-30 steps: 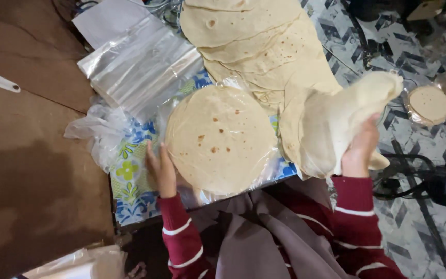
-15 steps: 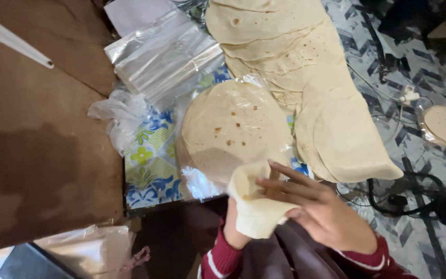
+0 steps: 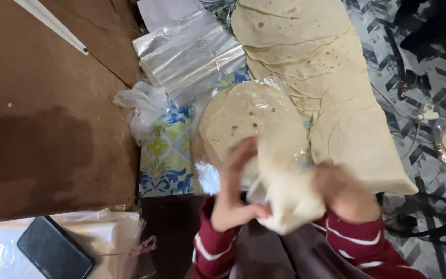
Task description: The person packs flatbread into plastic bags by hand, placing several pieces of bread into each bag and setting the bags aside on a table.
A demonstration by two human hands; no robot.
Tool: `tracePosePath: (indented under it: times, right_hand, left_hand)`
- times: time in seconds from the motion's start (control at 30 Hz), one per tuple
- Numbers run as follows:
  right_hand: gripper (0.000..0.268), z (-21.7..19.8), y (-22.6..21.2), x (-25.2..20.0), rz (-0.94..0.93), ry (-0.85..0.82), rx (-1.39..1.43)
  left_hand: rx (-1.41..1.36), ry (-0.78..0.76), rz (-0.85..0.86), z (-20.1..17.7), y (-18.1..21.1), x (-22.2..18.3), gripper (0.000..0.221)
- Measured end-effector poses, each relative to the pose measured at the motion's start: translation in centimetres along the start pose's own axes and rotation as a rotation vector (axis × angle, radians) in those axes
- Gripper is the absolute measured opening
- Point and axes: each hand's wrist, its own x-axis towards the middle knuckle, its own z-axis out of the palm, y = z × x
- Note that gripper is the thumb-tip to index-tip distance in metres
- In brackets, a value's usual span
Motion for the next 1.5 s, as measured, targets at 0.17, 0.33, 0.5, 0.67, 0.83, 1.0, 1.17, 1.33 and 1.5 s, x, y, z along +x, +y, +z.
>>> tracePosePath:
  times: [0.17,0.33,0.5,0.67,0.83,1.0,1.17,1.33,1.5]
  right_hand:
    - [0.043,3.8,-6.0,3.7,-0.028,-0.78,-0.241]
    - [0.028,-1.8,-1.4,0.5,-0.349,-0.406,0.021]
    - [0.034,-2.6,1.9,11.4,0.123,0.261,-0.348]
    - [0.062,-5.3,7.3,14.7,0.228,0.28,-0.971]
    - [0.08,-2.4,4.8,13.7,0.156,0.331,-1.005]
    - [0.048,-4.6,7.5,13.0,0.164,0.493,-0.979]
    - [0.027,-5.9,9.8,13.1,-0.103,0.554,-0.94]
    - [0.023,-4.6,8.8,12.8,0.053,0.635,-0.875]
    - [0.059,-3.6,5.3,11.2,0.281,0.486,-1.017]
  left_hand:
    - [-0.286,-0.516,-0.392,-0.6,-5.0,-3.1,0.046]
    - [-0.66,-0.34,-0.311,-3.8,-7.0,-7.2,0.019]
    - [0.128,0.223,-0.485,-8.0,-10.7,-1.1,0.031]
    - [0.42,0.178,-0.665,-11.7,-18.5,-1.4,0.03]
    - [0.731,0.291,-0.595,-11.8,-19.0,-4.0,0.03]
    - [0.814,0.371,-0.599,-10.8,-17.7,-4.8,0.032]
    - [0.845,0.405,-0.584,-9.8,-15.8,-5.0,0.031]
    - [0.943,0.349,-0.746,-9.9,-15.2,-5.6,0.035]
    - [0.754,0.331,-0.707,-8.3,-11.4,-5.7,0.045]
